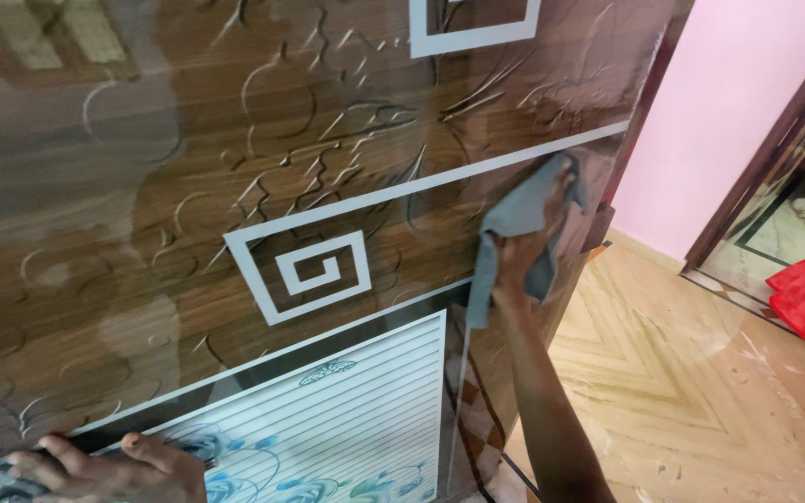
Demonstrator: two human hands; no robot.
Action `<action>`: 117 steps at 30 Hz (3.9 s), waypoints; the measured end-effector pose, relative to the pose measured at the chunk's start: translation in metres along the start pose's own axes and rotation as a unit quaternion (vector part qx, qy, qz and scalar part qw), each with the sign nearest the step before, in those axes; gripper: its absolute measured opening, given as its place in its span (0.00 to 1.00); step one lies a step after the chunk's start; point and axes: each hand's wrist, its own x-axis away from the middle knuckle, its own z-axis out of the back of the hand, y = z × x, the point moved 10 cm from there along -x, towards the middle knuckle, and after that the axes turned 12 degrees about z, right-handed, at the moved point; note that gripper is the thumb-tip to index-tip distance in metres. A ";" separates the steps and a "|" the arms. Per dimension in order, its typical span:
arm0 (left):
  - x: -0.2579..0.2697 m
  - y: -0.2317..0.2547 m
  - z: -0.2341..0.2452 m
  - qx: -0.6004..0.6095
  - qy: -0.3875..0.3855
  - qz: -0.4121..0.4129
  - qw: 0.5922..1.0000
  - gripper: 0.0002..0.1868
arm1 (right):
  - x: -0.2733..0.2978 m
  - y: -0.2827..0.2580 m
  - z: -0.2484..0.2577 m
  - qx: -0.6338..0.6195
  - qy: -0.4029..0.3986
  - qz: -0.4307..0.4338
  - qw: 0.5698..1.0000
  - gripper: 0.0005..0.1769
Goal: The person wipes a door using a cloth, cleaning the paneling, handle, and latch area.
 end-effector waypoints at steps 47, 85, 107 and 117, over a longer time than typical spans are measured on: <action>0.010 -0.017 -0.052 0.082 0.002 -0.127 0.989 0.40 | -0.094 0.061 0.000 0.047 0.084 0.005 0.995 0.44; -0.018 0.159 0.038 0.314 -0.145 -0.175 0.922 0.45 | 0.019 -0.291 -0.060 -0.181 -0.097 0.295 0.933 0.42; 0.062 0.237 -0.017 0.063 -0.134 -0.405 0.902 0.32 | 0.043 -0.173 -0.033 -0.060 -0.060 0.117 0.989 0.35; -0.076 0.182 0.027 0.037 0.036 -0.264 0.963 0.36 | 0.049 -0.168 -0.038 -0.059 -0.066 0.117 0.989 0.35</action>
